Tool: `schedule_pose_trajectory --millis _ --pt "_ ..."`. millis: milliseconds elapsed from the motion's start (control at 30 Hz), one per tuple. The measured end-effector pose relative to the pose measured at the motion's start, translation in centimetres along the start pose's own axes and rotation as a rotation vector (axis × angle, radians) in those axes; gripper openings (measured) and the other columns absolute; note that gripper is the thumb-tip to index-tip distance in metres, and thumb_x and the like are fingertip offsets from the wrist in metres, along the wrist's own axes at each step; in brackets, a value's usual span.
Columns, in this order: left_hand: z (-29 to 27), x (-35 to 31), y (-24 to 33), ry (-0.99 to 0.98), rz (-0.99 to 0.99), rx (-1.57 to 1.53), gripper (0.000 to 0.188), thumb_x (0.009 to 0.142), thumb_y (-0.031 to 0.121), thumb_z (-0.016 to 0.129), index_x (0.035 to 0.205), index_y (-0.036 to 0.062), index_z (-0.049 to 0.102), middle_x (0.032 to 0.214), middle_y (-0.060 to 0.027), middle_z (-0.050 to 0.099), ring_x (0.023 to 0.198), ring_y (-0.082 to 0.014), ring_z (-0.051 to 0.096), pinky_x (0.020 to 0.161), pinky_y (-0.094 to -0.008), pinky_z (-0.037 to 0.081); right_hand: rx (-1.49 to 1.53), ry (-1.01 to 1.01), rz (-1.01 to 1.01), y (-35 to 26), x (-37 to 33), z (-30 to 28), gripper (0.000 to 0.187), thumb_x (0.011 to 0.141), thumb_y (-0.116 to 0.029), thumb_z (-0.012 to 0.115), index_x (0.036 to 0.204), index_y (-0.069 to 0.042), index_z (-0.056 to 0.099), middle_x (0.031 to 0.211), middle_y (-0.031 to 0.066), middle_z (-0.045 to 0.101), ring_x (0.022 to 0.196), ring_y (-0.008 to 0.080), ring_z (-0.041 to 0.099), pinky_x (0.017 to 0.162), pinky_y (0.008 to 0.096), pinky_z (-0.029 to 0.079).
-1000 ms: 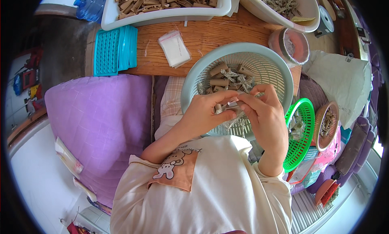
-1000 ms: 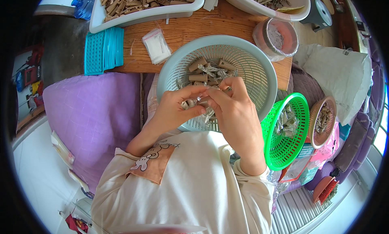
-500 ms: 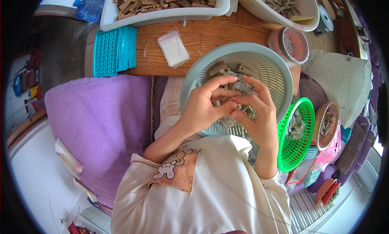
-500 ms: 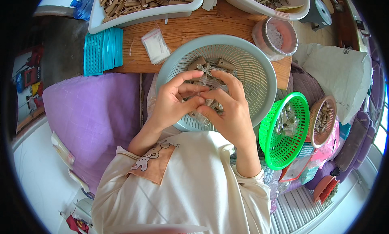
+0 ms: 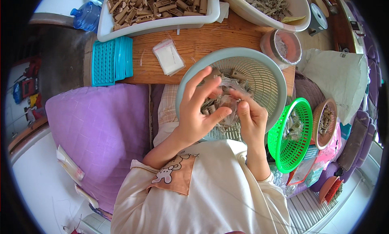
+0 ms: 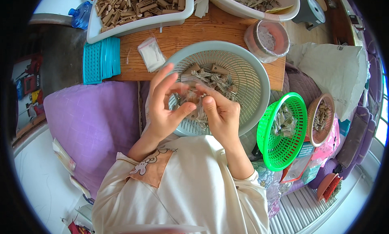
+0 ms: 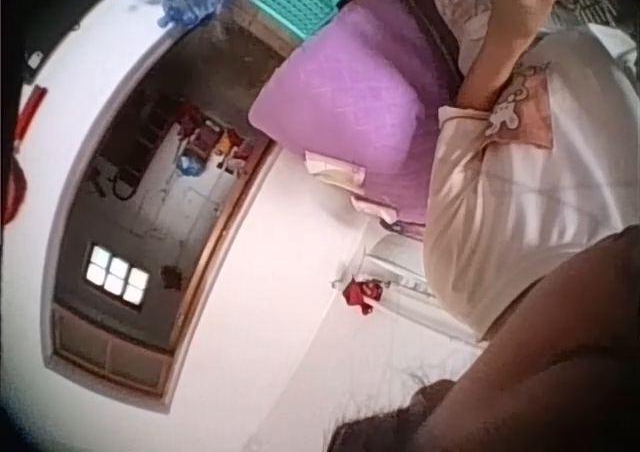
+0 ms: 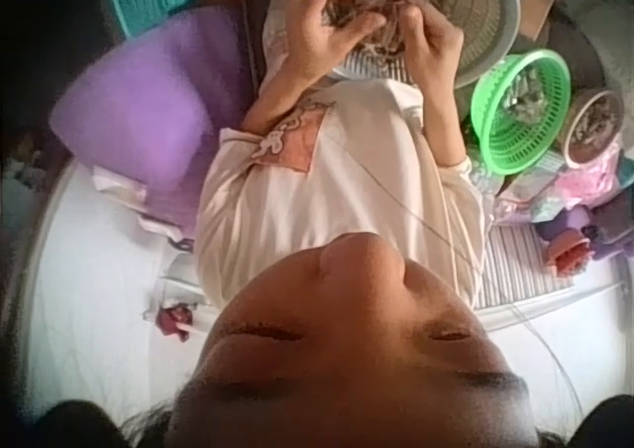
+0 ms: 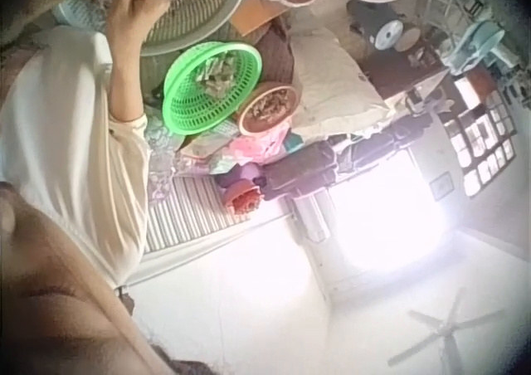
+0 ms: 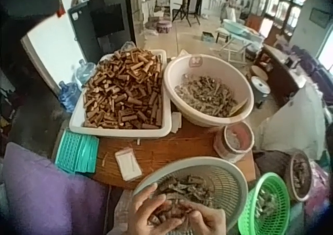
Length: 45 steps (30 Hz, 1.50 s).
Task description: The person sorts and packages small cylindrical herbal or wood segments into plastic ziplock bags by hand.
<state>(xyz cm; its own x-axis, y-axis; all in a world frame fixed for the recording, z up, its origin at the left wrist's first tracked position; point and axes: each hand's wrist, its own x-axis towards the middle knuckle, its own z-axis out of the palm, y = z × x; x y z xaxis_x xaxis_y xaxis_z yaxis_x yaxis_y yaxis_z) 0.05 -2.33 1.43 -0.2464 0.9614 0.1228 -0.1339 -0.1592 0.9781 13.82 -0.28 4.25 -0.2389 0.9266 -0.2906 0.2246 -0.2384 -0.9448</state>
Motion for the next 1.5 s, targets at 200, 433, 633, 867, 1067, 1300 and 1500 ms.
schedule_pose_trajectory --millis 200,433,633,867,1067,1300,1500 --pt "-0.7 0.8 1.6 -0.019 0.698 0.881 0.03 0.059 0.008 0.067 0.089 0.0129 0.065 0.102 0.0024 0.057 0.076 -0.0143 0.05 0.062 -0.0266 0.038 -0.056 0.017 -0.222 0.3 0.2 0.9 0.023 0.084 -0.01 0.054 0.104 -0.001 0.059 0.073 0.0096 0.063 0.06 0.0085 0.056 0.053 0.0215 0.044" --pt "-1.3 2.1 3.0 -0.192 0.655 0.975 0.026 0.058 0.007 0.068 0.084 0.0116 0.066 0.089 0.0048 0.062 0.07 -0.0139 0.049 0.061 -0.0247 0.039 -0.428 0.001 -0.458 -0.7 0.3 0.5 0.021 0.074 -0.003 0.059 0.095 0.0 0.06 0.071 0.0115 0.06 0.056 0.0234 0.058 0.052 0.0279 0.046" --pt "-1.6 3.0 2.5 -0.339 0.528 0.898 0.017 0.057 0.004 0.066 0.073 0.0091 0.062 0.081 0.0022 0.063 0.063 -0.0129 0.051 0.056 -0.025 0.04 -0.701 -0.134 -0.586 -1.5 0.5 -0.5 0.023 0.069 -0.001 0.06 0.092 0.0 0.059 0.071 0.0106 0.06 0.056 0.0231 0.057 0.051 0.0302 0.046" --pt "-5.1 4.1 1.9 0.161 -0.166 -0.19 0.005 0.073 0.006 0.055 0.077 0.0063 0.052 0.084 -0.0097 0.062 0.05 -0.0126 0.046 0.047 -0.024 0.039 -0.425 -0.101 -0.485 -2.3 0.0 -1.1 0.019 0.072 -0.004 0.06 0.091 -0.002 0.061 0.069 0.0073 0.059 0.057 0.0174 0.055 0.048 0.026 0.044" --pt "-4.1 3.2 1.5 -0.274 -0.189 -0.672 0.016 0.083 0.021 0.048 0.082 0.0058 0.044 0.063 -0.0035 0.044 0.051 -0.0104 0.042 0.047 -0.0194 0.036 0.039 -0.026 -0.405 0.1 0.9 -1.2 0.021 0.083 -0.016 0.054 0.096 -0.002 0.063 0.073 0.0053 0.057 0.059 0.0101 0.048 0.052 0.0211 0.037" --pt "-1.5 2.2 2.2 -0.291 -0.172 0.028 0.017 0.077 0.018 0.061 0.081 0.0024 0.056 0.065 -0.0052 0.054 0.059 -0.0117 0.053 0.052 -0.0249 0.041 0.501 -0.188 -0.137 0.9 -0.1 -0.7 0.027 0.086 -0.021 0.053 0.103 -0.002 0.06 0.078 0.0055 0.058 0.059 0.0078 0.045 0.052 0.0206 0.036" --pt "-1.0 1.7 2.2 -0.21 0.382 0.406 0.009 0.07 0.003 0.061 0.078 0.003 0.057 0.069 -0.006 0.056 0.064 -0.0182 0.056 0.055 -0.0251 0.047 1.42 -0.361 0.013 2.9 -0.1 0.4 0.018 0.081 -0.02 0.057 0.085 -0.002 0.06 0.074 0.0039 0.05 0.058 0.0126 0.047 0.053 0.025 0.041"
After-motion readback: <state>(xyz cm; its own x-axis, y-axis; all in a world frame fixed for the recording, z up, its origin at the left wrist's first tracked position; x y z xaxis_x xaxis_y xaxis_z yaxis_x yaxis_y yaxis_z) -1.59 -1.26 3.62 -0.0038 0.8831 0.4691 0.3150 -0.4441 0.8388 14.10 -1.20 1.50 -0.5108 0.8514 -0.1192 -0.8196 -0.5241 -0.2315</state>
